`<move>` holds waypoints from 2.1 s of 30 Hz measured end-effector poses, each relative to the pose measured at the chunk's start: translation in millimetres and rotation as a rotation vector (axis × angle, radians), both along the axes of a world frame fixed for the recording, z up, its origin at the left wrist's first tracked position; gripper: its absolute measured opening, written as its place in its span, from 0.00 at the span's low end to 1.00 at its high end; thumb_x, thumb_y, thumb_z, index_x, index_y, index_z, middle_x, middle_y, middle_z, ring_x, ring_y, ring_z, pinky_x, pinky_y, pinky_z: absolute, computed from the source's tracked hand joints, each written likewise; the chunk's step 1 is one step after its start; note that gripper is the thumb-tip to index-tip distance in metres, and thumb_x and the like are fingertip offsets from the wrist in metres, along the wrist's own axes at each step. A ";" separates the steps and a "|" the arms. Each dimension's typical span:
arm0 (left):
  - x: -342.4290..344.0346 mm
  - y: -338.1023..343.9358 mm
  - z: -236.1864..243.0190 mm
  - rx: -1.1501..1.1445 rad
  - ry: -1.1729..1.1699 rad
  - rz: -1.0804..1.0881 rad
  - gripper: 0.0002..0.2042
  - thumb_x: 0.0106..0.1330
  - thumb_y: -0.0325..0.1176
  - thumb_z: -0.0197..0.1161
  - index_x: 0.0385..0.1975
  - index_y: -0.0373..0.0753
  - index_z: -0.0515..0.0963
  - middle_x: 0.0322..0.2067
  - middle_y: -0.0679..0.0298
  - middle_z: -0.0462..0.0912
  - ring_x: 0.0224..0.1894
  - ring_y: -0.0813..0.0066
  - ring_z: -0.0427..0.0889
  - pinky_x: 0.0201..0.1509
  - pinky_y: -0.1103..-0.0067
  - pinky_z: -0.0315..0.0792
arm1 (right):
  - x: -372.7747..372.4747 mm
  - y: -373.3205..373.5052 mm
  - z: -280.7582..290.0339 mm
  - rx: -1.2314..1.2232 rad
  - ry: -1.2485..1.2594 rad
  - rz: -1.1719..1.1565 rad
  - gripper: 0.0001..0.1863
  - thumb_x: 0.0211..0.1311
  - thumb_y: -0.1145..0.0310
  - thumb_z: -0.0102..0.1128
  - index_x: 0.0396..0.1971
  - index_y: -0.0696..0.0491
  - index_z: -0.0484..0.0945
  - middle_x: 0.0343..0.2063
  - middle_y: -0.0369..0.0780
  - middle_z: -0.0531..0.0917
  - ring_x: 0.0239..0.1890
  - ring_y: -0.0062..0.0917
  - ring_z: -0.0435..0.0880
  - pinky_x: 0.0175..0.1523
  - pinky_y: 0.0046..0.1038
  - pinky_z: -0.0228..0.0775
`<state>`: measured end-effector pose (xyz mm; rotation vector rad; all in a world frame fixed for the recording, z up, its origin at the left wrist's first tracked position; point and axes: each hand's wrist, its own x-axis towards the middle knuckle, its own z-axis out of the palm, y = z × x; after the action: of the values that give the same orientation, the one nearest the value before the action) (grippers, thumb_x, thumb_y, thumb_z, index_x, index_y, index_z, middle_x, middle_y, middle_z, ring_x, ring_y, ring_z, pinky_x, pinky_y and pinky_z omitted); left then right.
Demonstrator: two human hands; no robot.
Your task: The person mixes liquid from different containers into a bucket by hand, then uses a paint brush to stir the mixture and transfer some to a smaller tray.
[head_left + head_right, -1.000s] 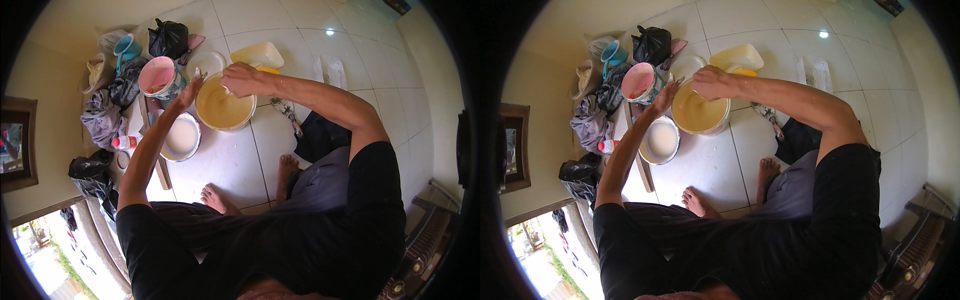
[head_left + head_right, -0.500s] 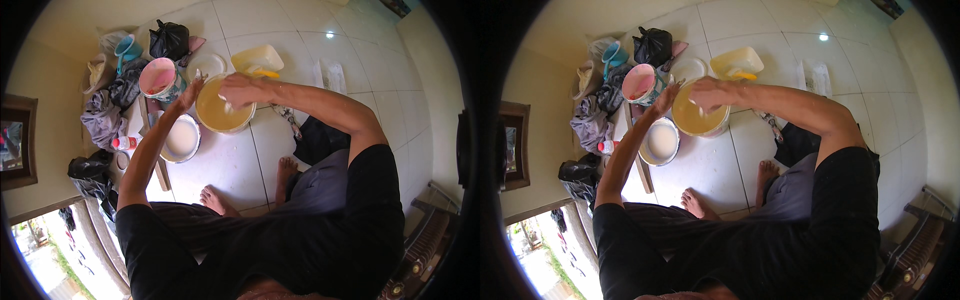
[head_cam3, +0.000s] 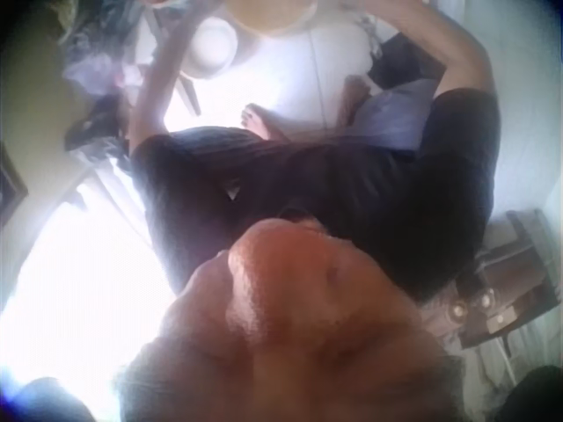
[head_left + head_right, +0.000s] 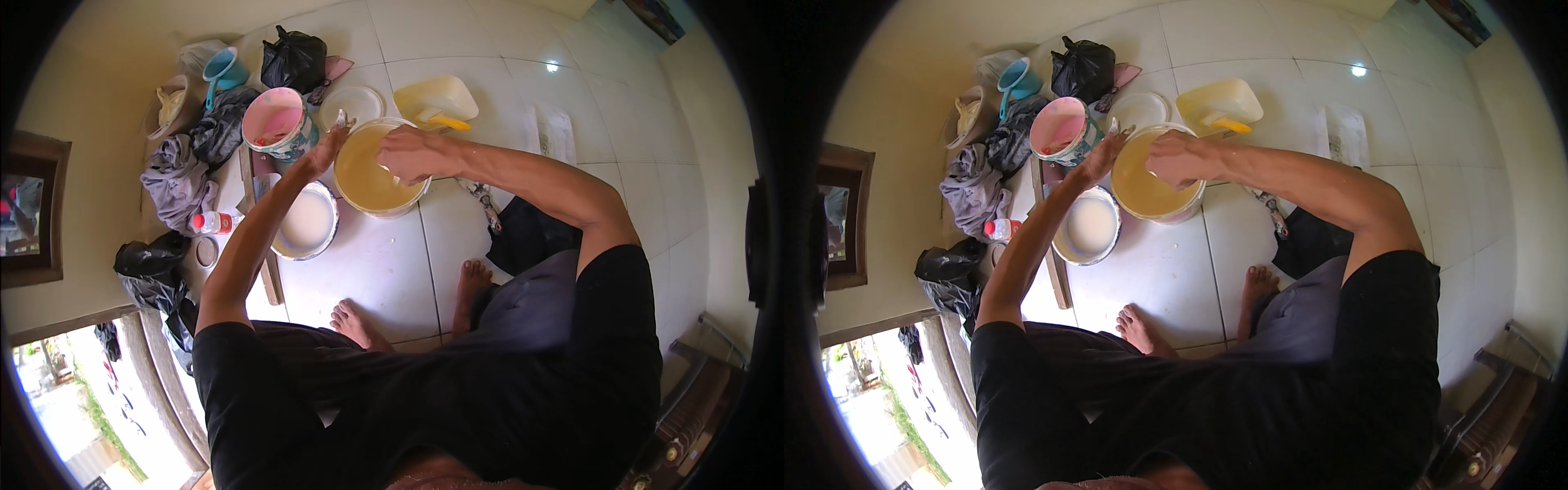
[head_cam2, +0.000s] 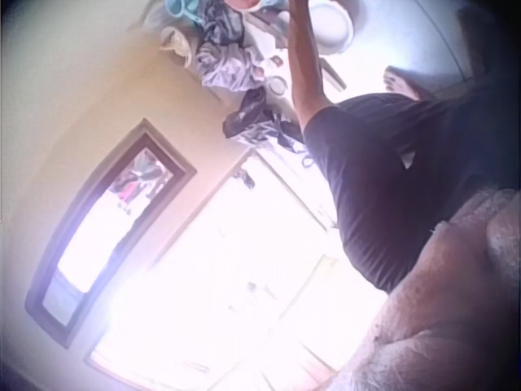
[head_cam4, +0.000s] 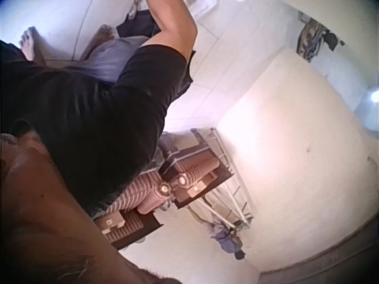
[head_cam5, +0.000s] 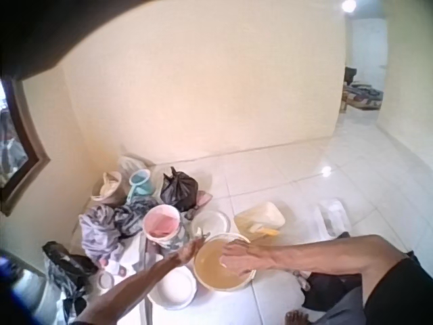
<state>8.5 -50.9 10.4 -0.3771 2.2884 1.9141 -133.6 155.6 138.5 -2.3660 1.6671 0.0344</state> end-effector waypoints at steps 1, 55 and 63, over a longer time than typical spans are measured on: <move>3.8 -5.3 -4.8 0.038 0.013 0.003 0.39 0.70 0.63 0.30 0.66 0.32 0.55 0.63 0.57 0.64 0.64 0.69 0.62 0.68 0.74 0.54 | 7.3 -4.4 12.3 0.046 -0.003 -0.010 0.06 0.29 0.77 0.60 0.14 0.60 0.77 0.18 0.49 0.78 0.28 0.43 0.80 0.32 0.39 0.71; 1.2 5.5 -5.2 0.189 0.088 0.059 0.45 0.65 0.69 0.31 0.67 0.32 0.52 0.66 0.56 0.59 0.68 0.68 0.56 0.71 0.73 0.48 | 1.0 5.4 -14.8 -0.103 0.022 0.074 0.04 0.32 0.75 0.60 0.11 0.59 0.75 0.17 0.48 0.78 0.26 0.42 0.79 0.31 0.36 0.71; -6.6 5.9 -9.4 0.089 0.086 0.031 0.45 0.65 0.69 0.31 0.67 0.32 0.52 0.65 0.56 0.60 0.66 0.68 0.58 0.70 0.72 0.50 | -15.0 6.3 -22.9 -0.517 -0.050 0.019 0.05 0.32 0.77 0.59 0.15 0.59 0.76 0.20 0.48 0.79 0.27 0.41 0.79 0.34 0.36 0.71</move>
<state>1.9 -45.0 1.0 -0.3277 2.2518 2.0779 -148.5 161.9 115.6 -2.7085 1.7975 -0.5063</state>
